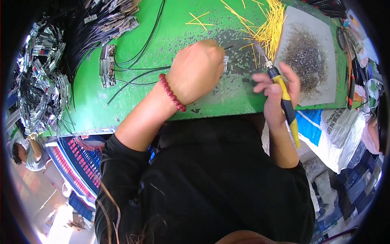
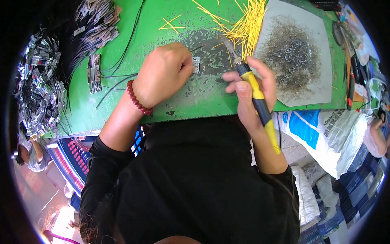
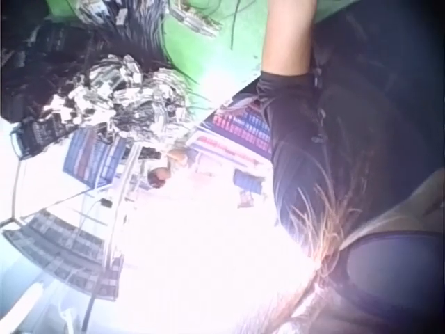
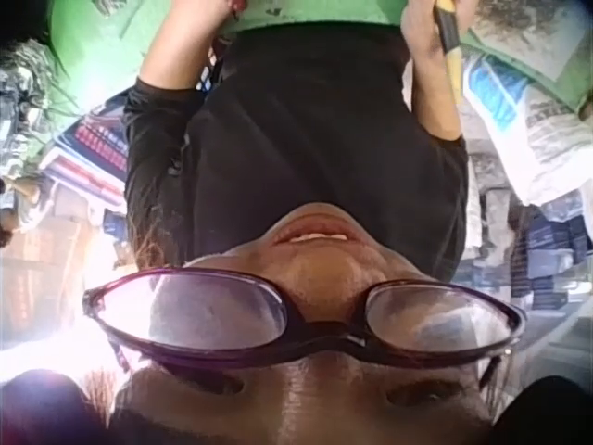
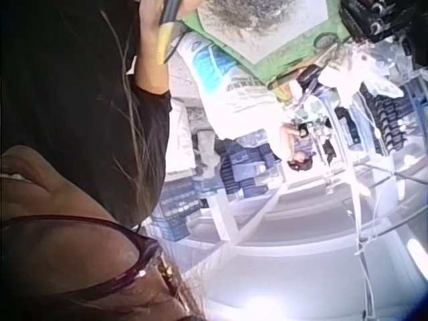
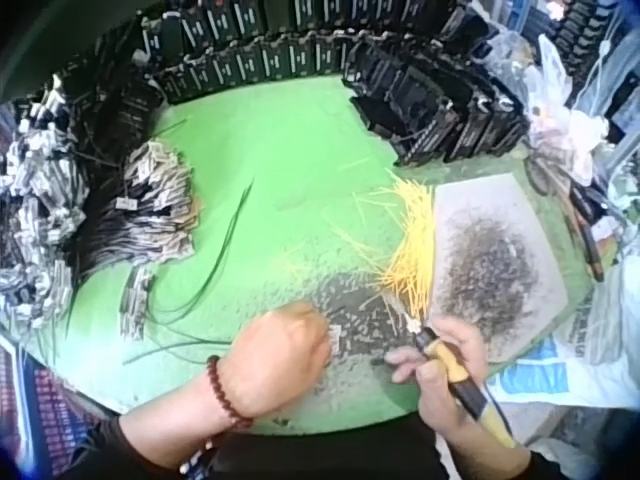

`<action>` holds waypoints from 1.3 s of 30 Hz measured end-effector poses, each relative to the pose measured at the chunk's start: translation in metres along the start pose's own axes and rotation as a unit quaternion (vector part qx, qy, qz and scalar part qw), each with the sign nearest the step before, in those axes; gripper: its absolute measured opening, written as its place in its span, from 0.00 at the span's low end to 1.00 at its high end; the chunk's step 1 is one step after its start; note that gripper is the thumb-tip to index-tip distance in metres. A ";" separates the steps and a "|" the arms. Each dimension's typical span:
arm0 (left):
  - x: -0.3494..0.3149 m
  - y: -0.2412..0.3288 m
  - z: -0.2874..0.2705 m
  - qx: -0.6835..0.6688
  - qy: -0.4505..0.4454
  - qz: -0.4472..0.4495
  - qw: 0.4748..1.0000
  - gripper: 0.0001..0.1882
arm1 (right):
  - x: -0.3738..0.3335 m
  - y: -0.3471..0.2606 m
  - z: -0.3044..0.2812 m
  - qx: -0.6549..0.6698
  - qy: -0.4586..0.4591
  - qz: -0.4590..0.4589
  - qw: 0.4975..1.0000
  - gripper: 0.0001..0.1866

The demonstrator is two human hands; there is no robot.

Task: The person solders wires onto small electronic components and circuit boards with a soldering iron and solder wire, using pliers to hold the wires in place.

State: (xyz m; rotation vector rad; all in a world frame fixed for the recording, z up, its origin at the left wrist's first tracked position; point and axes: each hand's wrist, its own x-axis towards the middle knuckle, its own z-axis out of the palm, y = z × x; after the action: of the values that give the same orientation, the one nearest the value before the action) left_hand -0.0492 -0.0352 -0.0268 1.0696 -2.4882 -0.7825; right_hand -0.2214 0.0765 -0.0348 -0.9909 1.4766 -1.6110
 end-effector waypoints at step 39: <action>-0.017 0.029 -0.014 -0.122 0.152 0.050 0.980 0.06 | 0.024 0.001 0.023 0.009 -0.108 -0.125 0.986 0.20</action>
State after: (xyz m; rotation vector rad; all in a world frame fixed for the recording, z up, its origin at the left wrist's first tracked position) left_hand -0.0476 -0.0109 0.0007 0.8954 -2.1102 -0.8042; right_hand -0.2117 0.0447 -0.0334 -1.3384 1.2284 -1.6254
